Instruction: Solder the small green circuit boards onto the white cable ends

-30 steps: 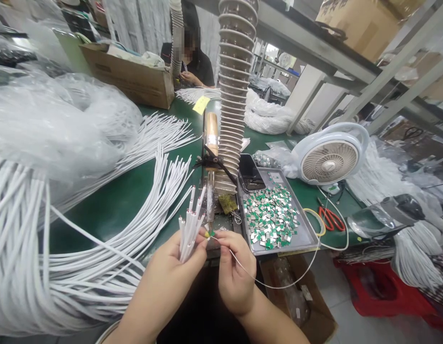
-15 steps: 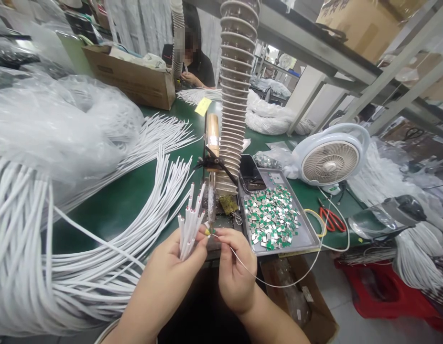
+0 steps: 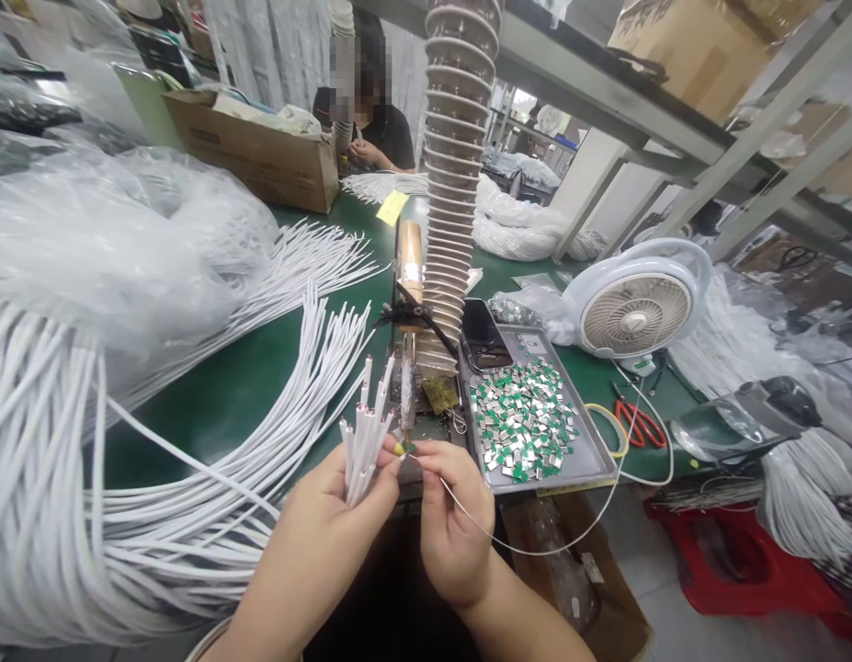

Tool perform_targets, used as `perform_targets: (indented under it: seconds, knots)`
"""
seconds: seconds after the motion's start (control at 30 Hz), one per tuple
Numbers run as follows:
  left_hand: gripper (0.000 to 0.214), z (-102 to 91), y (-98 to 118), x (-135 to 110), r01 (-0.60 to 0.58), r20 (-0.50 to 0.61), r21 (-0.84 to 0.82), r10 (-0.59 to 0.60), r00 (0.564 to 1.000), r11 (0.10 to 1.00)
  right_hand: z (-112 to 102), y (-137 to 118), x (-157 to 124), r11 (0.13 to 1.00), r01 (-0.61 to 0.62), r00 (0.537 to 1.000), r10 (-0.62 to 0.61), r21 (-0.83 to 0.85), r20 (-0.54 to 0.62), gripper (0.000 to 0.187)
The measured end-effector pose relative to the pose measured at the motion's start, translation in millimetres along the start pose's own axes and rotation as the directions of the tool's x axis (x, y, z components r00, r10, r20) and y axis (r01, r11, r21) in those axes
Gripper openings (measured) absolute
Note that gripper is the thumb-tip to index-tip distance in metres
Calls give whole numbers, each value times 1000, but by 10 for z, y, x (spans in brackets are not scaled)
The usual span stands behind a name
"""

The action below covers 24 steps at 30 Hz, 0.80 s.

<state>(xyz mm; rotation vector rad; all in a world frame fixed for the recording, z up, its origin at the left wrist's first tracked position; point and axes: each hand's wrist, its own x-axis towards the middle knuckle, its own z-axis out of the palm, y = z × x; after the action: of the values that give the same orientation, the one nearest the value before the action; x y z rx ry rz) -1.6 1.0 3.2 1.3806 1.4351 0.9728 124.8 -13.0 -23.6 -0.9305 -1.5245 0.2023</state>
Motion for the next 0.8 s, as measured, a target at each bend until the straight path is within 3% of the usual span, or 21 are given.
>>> perform_targets:
  seconds: [0.8]
  knots:
    - [29, -43, -61, -31, 26, 42, 59, -29, 999, 998, -21, 43, -80, 997, -23, 1000, 23, -69, -3, 23]
